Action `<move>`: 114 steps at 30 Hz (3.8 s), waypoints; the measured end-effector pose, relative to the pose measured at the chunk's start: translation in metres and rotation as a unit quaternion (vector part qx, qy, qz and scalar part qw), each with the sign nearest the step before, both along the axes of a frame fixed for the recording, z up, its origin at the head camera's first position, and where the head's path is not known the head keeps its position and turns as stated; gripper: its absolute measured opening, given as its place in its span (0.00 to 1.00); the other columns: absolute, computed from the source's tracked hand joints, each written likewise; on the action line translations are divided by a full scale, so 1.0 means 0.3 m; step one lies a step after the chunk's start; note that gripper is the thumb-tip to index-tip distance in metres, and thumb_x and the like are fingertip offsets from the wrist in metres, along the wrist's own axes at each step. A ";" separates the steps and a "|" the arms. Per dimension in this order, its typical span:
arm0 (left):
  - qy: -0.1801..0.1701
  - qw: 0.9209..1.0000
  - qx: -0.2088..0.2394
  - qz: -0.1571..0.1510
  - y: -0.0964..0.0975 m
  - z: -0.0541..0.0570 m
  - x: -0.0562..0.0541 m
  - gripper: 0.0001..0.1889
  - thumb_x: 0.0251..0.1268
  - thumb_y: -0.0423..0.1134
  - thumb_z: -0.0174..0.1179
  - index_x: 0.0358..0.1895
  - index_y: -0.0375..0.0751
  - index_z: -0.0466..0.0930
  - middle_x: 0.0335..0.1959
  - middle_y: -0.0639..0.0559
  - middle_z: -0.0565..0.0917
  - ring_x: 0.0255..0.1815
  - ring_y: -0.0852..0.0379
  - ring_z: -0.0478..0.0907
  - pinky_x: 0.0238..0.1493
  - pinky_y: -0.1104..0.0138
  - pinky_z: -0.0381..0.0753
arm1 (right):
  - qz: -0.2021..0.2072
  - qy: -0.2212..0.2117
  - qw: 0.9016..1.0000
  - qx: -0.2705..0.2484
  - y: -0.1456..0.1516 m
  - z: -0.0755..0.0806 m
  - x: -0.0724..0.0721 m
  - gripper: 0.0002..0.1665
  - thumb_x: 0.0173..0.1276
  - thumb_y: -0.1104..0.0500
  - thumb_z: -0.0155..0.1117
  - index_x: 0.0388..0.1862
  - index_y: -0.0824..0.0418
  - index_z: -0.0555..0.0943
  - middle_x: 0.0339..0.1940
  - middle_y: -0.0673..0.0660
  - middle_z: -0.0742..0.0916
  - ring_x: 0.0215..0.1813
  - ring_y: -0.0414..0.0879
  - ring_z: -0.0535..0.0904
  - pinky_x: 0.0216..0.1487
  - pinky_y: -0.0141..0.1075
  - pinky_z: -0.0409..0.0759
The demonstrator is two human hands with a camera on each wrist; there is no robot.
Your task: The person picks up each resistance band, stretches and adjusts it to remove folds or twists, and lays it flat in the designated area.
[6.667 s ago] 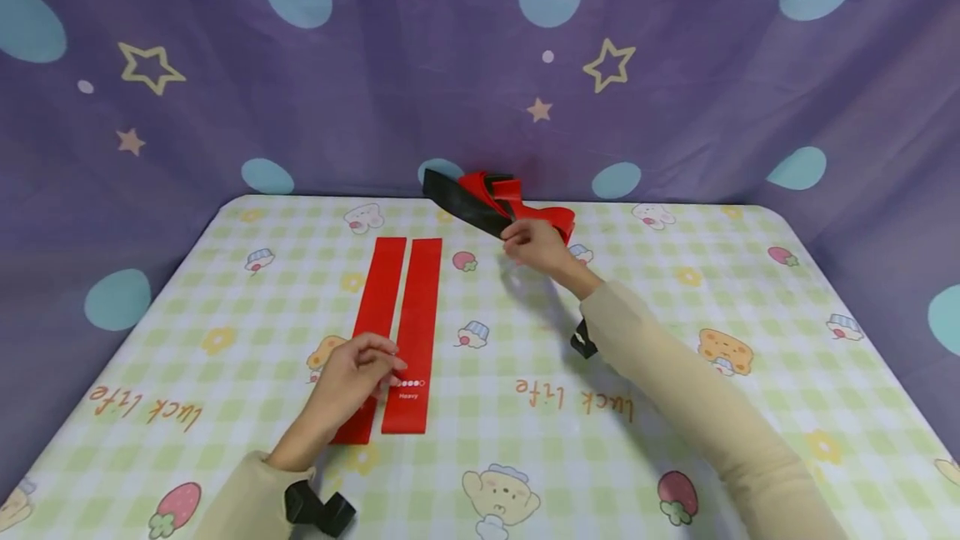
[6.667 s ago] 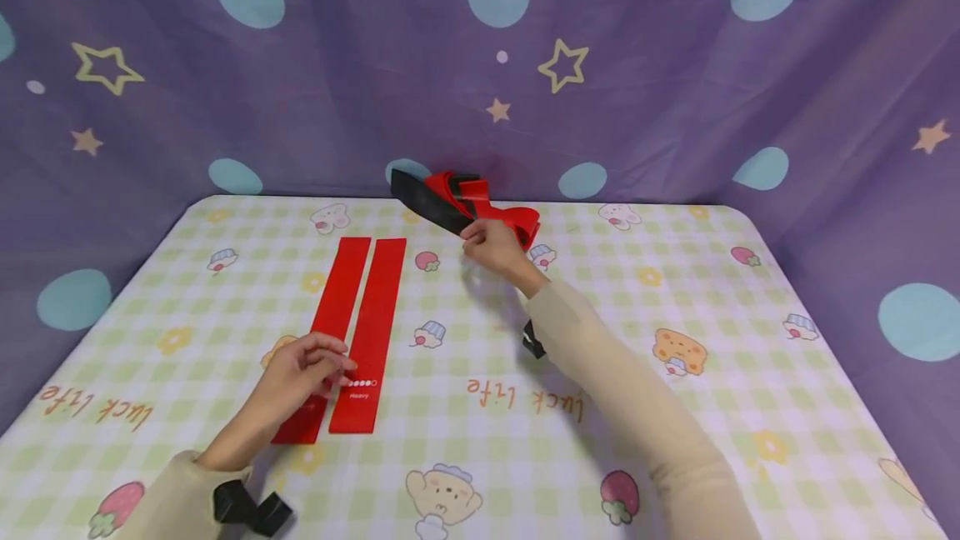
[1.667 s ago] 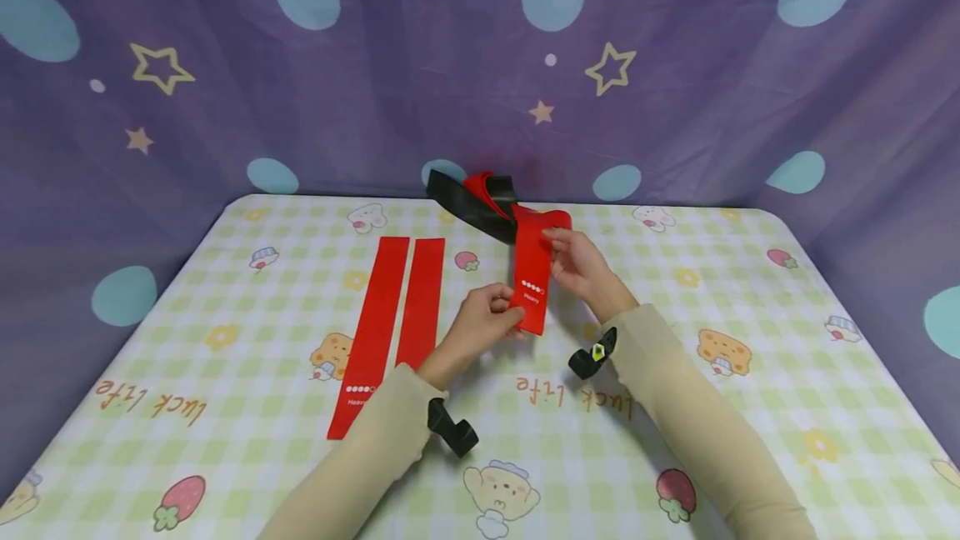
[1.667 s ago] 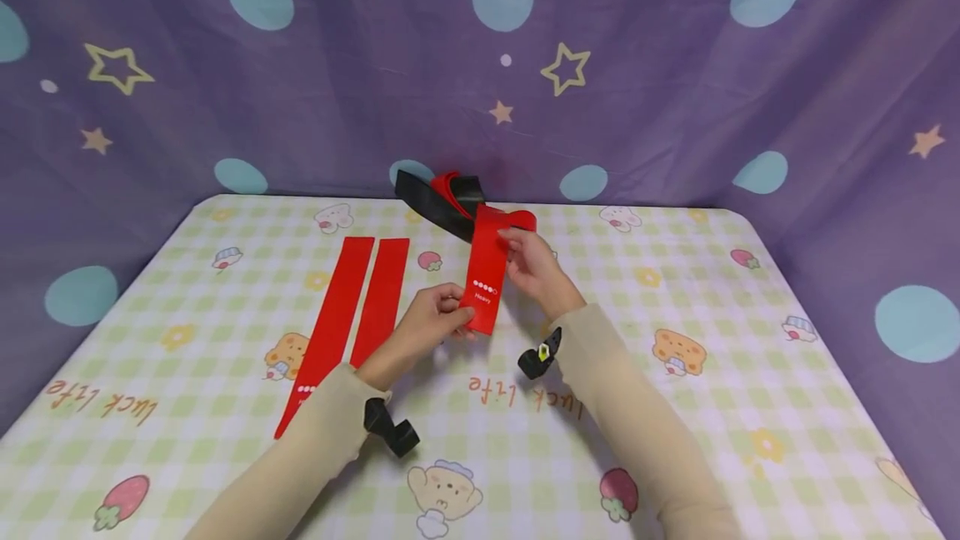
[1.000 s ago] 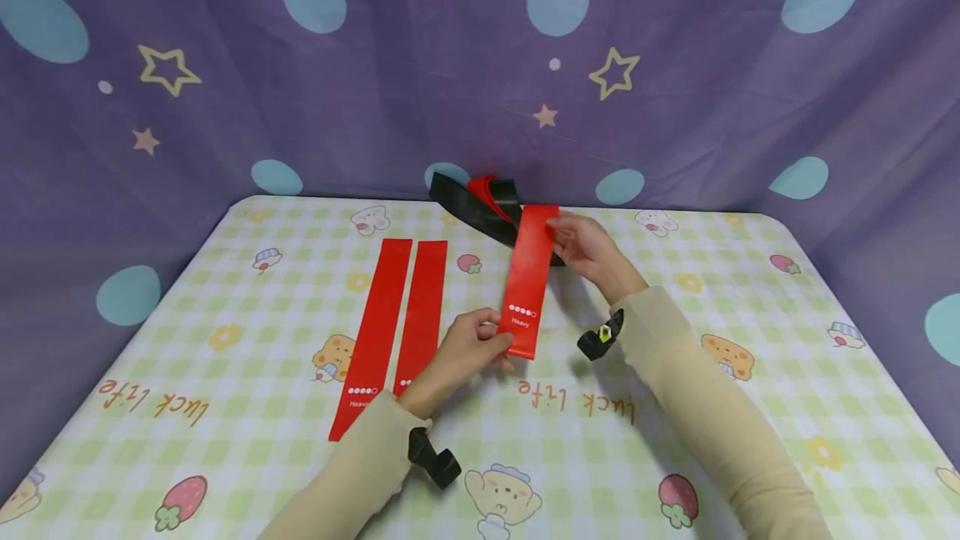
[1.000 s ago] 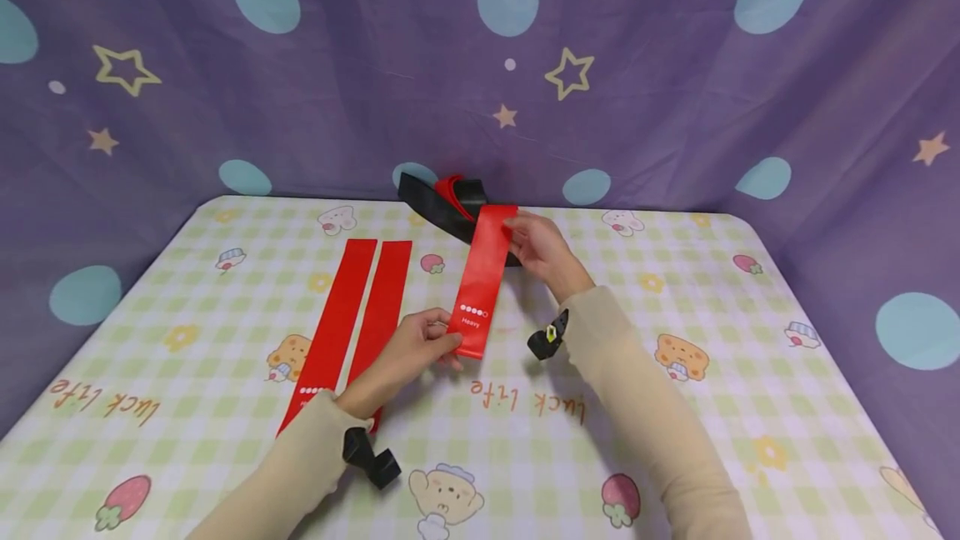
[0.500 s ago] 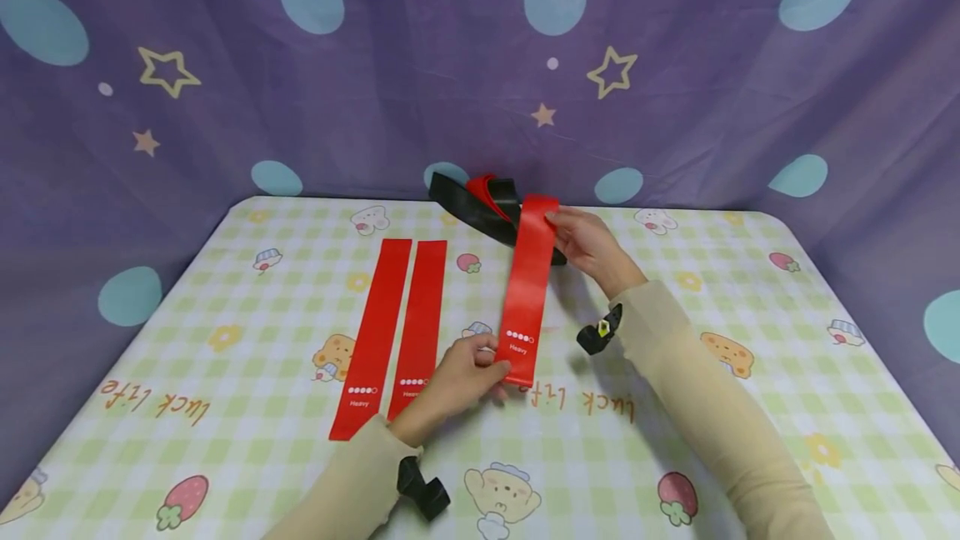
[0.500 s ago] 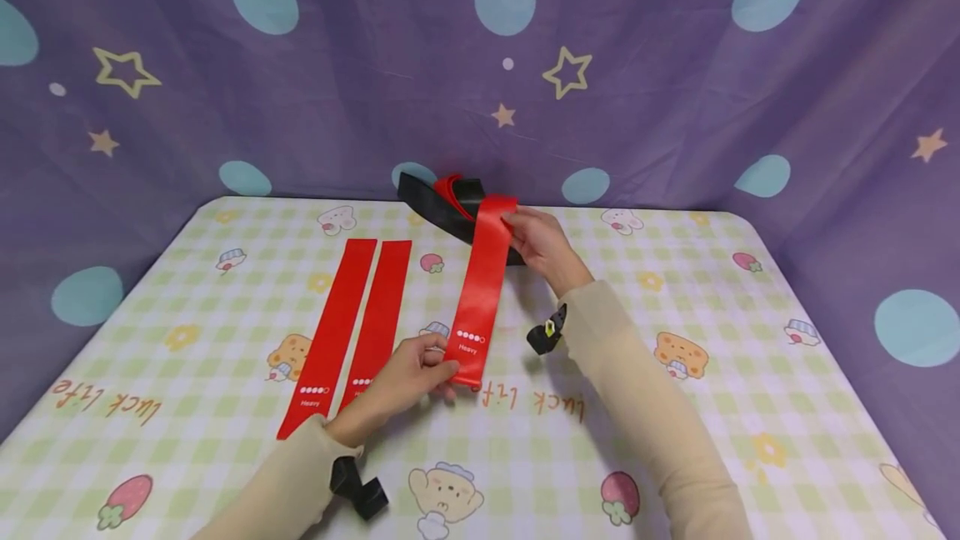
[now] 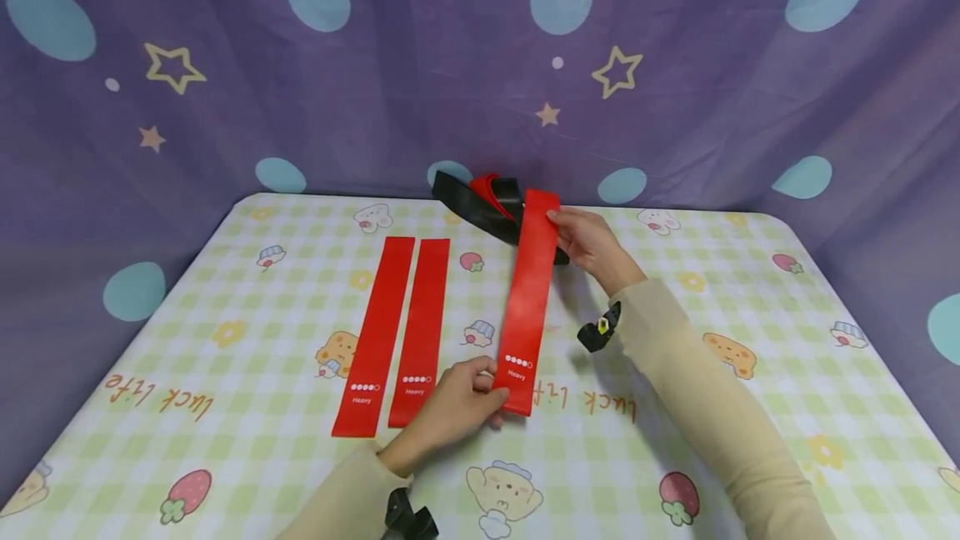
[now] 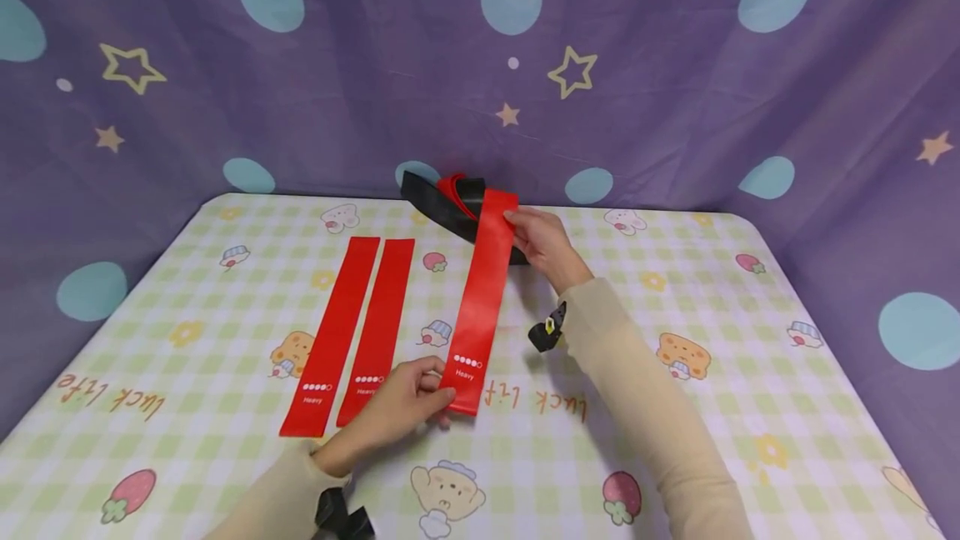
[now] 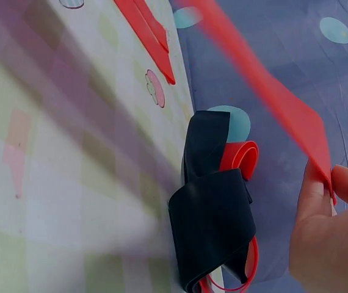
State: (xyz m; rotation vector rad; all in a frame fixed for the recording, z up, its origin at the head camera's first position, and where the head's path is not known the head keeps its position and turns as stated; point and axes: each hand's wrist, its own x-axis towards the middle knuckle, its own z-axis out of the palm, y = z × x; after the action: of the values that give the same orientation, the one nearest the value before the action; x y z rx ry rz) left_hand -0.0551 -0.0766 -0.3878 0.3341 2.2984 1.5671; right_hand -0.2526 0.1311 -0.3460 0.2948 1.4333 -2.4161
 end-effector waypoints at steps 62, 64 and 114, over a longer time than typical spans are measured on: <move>-0.097 0.988 -0.007 0.121 -0.138 -0.008 0.110 0.29 0.65 0.34 0.56 0.66 0.23 0.60 0.22 0.48 0.84 0.11 0.56 0.77 0.18 0.64 0.79 | 0.104 -0.023 0.960 0.261 -0.320 -0.147 -0.083 0.30 0.66 0.64 0.60 0.66 0.66 0.65 0.59 0.62 0.79 0.53 0.52 0.79 0.60 0.46 0.77; -0.101 0.987 -0.014 0.124 -0.144 -0.011 0.117 0.30 0.65 0.35 0.57 0.66 0.24 0.60 0.21 0.48 0.83 0.12 0.56 0.77 0.20 0.65 0.80 | 0.117 -0.017 0.958 0.262 -0.329 -0.152 -0.081 0.31 0.66 0.63 0.60 0.67 0.66 0.64 0.62 0.62 0.78 0.55 0.53 0.78 0.61 0.45 0.76; -0.136 0.983 -0.007 0.123 -0.160 -0.001 0.173 0.28 0.65 0.36 0.58 0.64 0.33 0.58 0.29 0.49 0.84 0.16 0.54 0.77 0.15 0.65 0.76 | 0.199 0.059 0.935 0.288 -0.208 -0.070 -0.053 0.29 0.69 0.67 0.51 0.68 0.72 0.62 0.65 0.68 0.73 0.65 0.58 0.71 0.69 0.44 0.67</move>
State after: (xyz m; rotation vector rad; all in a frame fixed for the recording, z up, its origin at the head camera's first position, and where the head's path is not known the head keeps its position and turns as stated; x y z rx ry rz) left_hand -0.0032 -0.1247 -0.3880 -0.1680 2.1988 1.5936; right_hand -0.2686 0.0687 -0.3670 -0.0206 2.0132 -1.6822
